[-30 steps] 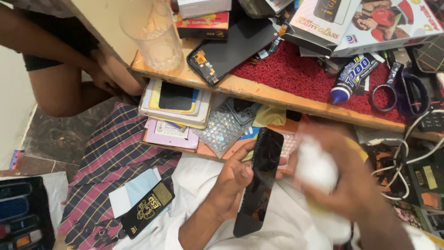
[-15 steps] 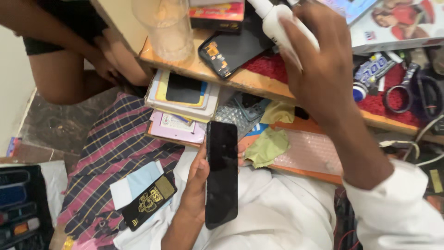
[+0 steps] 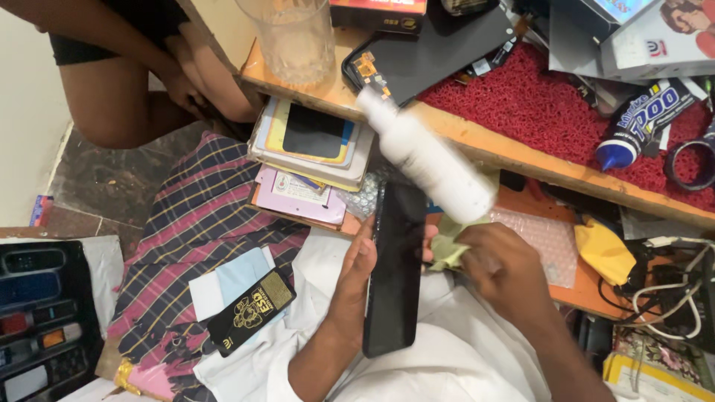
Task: The person applies adhesive along the edge of a smartphone, spreads it with a finger, wipes excess with a cloth, and then moves several boxes and phone parts on the workbench to clear space.
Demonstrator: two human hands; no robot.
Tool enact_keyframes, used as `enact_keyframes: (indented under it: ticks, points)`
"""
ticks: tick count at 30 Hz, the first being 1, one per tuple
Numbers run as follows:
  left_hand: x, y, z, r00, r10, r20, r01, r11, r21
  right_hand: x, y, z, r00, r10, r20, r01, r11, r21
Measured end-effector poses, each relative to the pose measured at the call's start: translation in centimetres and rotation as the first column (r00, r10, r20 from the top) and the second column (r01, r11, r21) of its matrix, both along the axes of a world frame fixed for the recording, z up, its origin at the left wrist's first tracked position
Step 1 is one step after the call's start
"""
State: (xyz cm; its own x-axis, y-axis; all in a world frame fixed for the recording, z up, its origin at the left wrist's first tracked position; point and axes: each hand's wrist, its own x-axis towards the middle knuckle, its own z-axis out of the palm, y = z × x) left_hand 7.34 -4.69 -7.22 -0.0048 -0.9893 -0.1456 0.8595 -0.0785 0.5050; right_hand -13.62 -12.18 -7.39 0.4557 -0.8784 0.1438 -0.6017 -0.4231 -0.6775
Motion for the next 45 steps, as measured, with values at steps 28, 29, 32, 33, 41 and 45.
enact_keyframes:
  ticks: [28,29,32,33,41,45]
  points:
    - [-3.2,1.0,-3.0,0.900,-0.189,-0.393,0.184,0.982,-0.049,2.8,3.9,4.9,0.902,0.427,-0.072,-0.433,0.888,-0.154]
    - [-3.3,1.2,-3.4,0.891,-0.191,-0.412,0.207,0.978,-0.005,3.1,3.6,5.3,0.917,0.382,-0.116,-0.396,0.905,-0.155]
    - [-3.7,1.5,-4.9,0.889,-0.187,-0.417,0.239,0.968,0.075,3.6,3.1,6.7,0.930,0.276,-0.243,-0.320,0.932,-0.170]
    - [-3.7,1.7,-5.4,0.908,-0.178,-0.380,0.221,0.973,0.070,3.7,3.3,7.1,0.924,0.266,-0.275,-0.320,0.931,-0.177]
    - [-3.6,2.6,-7.6,0.744,-0.262,-0.614,0.332,0.943,0.000,1.7,4.9,4.9,0.917,0.275,-0.290,-0.345,0.910,-0.229]
    - [-3.4,1.8,-5.6,0.756,-0.398,-0.519,0.348,0.917,-0.197,-1.0,1.6,3.5,0.936,-0.316,0.154,0.299,0.946,0.127]
